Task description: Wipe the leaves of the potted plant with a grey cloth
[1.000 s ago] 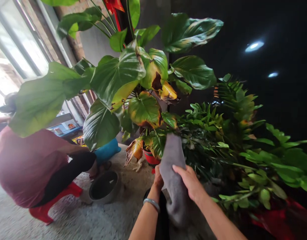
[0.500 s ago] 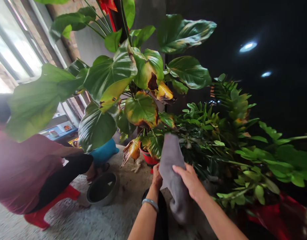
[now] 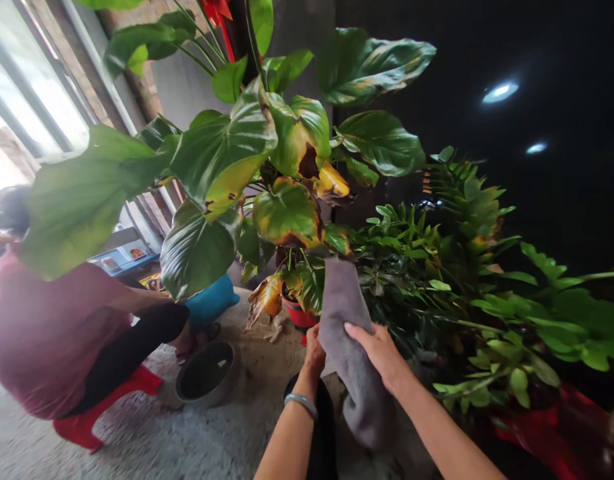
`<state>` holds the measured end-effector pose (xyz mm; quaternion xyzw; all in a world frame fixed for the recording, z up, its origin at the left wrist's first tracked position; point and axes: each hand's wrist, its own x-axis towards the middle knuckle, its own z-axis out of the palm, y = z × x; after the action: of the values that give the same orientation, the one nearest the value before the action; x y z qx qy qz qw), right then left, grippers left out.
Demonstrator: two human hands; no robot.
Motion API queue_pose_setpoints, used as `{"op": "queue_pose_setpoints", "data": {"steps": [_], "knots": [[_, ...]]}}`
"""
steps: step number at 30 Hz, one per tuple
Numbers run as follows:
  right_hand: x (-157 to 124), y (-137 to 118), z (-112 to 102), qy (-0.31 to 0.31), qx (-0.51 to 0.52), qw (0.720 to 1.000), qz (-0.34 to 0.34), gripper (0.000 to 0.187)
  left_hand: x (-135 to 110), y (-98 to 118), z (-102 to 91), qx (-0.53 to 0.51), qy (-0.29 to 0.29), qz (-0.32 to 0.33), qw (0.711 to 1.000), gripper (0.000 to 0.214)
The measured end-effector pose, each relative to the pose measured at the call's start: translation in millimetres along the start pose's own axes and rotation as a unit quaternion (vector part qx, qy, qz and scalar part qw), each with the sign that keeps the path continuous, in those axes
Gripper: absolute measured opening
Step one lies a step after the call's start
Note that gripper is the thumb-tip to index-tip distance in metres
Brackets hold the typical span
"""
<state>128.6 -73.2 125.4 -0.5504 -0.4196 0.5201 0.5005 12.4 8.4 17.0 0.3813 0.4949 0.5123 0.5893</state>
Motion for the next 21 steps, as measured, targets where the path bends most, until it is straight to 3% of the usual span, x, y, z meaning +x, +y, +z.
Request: {"op": "queue_pose_setpoints", "data": {"steps": [3,5,8,11,13,16,19,21], "knots": [[-20,38,-6,-0.022,-0.033,0.997,0.063,0.026,1,3,-1.4,0.002,0.015,0.046,0.999,0.038],[-37,44,-13,-0.046,-0.051,0.996,0.060,0.028,1,4,-2.3,-0.003,0.013,0.049,0.999,0.037],[-47,15,-29,-0.060,-0.049,0.997,0.018,0.035,1,2,-2.2,-0.009,-0.001,0.033,0.999,0.035],[-30,-22,-39,0.000,-0.024,0.999,-0.035,0.037,2,-3,0.3,-0.013,-0.010,0.038,0.999,0.033],[-17,-29,-39,0.048,0.000,0.998,-0.042,0.039,2,-6,2.7,-0.017,-0.006,0.046,0.999,0.033],[-15,-2,-33,0.064,0.010,0.998,0.001,0.042,4,-8,5.1,-0.025,0.001,0.046,0.999,0.034],[-41,34,-32,0.030,-0.036,0.997,0.055,0.042,6,-8,5.0,-0.035,-0.004,0.037,0.999,0.035],[-61,39,-41,0.001,-0.049,0.997,0.058,0.040,7,-8,4.4,-0.040,0.002,0.036,0.999,0.036]]}}
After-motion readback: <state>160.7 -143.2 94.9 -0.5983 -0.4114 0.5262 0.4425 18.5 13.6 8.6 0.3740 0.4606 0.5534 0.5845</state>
